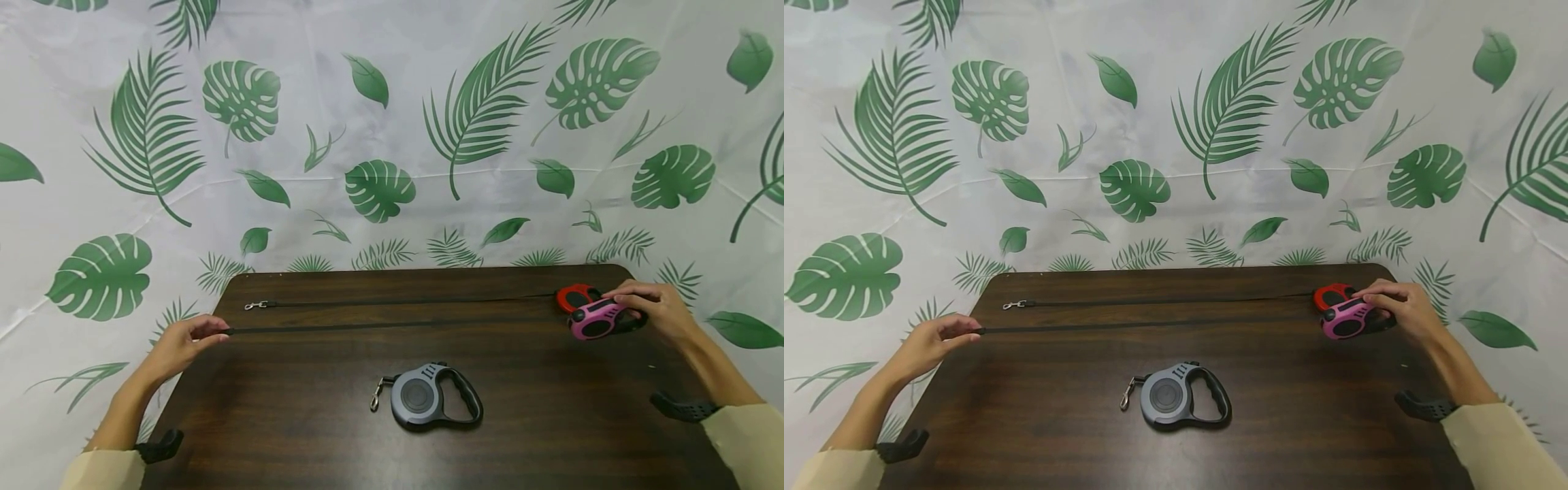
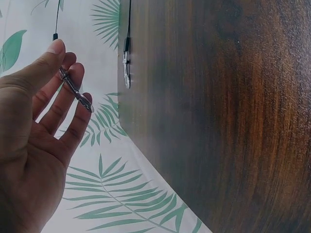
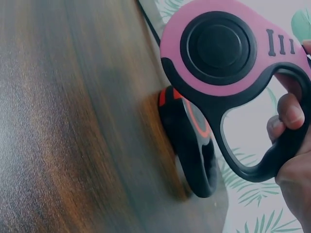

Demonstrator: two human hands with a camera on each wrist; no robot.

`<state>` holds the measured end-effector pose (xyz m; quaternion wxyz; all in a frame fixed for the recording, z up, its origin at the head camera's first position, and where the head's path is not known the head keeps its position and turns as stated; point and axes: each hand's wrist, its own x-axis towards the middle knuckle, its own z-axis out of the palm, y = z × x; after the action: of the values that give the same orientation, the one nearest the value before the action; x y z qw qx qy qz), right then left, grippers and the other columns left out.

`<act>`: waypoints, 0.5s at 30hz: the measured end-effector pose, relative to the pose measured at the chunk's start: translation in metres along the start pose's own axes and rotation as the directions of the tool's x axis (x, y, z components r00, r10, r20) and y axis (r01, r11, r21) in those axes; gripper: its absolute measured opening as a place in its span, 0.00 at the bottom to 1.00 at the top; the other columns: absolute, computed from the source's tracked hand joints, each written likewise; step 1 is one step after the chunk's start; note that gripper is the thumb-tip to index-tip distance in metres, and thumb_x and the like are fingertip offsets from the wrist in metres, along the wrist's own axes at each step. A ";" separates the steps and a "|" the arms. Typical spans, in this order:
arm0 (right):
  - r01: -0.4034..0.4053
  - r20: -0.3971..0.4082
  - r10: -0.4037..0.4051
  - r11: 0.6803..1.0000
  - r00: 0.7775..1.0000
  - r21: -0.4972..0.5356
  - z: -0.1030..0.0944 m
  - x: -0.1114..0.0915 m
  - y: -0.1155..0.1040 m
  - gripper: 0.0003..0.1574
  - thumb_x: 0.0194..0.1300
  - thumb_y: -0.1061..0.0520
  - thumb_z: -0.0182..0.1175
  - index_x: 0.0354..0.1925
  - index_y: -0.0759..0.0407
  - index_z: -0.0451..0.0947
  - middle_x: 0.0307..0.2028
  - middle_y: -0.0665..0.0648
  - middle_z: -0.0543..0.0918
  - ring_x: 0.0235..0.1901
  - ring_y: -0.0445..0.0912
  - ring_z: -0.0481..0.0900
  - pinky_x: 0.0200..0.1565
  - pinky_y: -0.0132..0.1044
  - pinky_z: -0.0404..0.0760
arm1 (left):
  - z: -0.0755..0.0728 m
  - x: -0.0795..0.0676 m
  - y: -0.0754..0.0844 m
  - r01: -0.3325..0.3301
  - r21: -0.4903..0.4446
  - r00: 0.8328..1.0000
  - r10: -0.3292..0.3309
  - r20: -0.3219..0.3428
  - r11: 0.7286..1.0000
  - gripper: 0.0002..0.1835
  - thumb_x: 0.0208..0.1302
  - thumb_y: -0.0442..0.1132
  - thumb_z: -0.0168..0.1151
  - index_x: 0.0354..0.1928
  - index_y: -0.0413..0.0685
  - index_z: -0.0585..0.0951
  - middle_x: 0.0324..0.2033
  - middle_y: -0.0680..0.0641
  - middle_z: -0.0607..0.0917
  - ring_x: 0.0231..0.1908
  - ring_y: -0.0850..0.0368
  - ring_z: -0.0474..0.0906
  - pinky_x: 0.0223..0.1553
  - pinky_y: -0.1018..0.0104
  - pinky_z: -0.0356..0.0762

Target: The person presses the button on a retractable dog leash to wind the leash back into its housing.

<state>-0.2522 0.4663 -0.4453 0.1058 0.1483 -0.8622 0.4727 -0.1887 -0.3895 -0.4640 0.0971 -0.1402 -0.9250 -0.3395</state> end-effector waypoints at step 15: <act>0.131 -0.024 -0.130 0.946 0.991 0.298 0.005 0.002 0.003 0.15 0.69 0.80 0.53 0.39 0.77 0.87 0.31 0.51 0.85 0.29 0.45 0.70 0.22 0.44 0.61 | -0.001 0.003 0.003 0.003 -0.003 1.000 -0.003 0.026 1.000 0.09 0.67 0.27 0.71 0.47 0.35 0.85 0.37 0.43 0.90 0.31 0.60 0.78 0.31 0.73 0.75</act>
<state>-0.2555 0.4639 -0.4498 0.1150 0.2186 -0.7689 0.5897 -0.1905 -0.3874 -0.4601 0.0844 -0.1433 -0.9258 -0.3394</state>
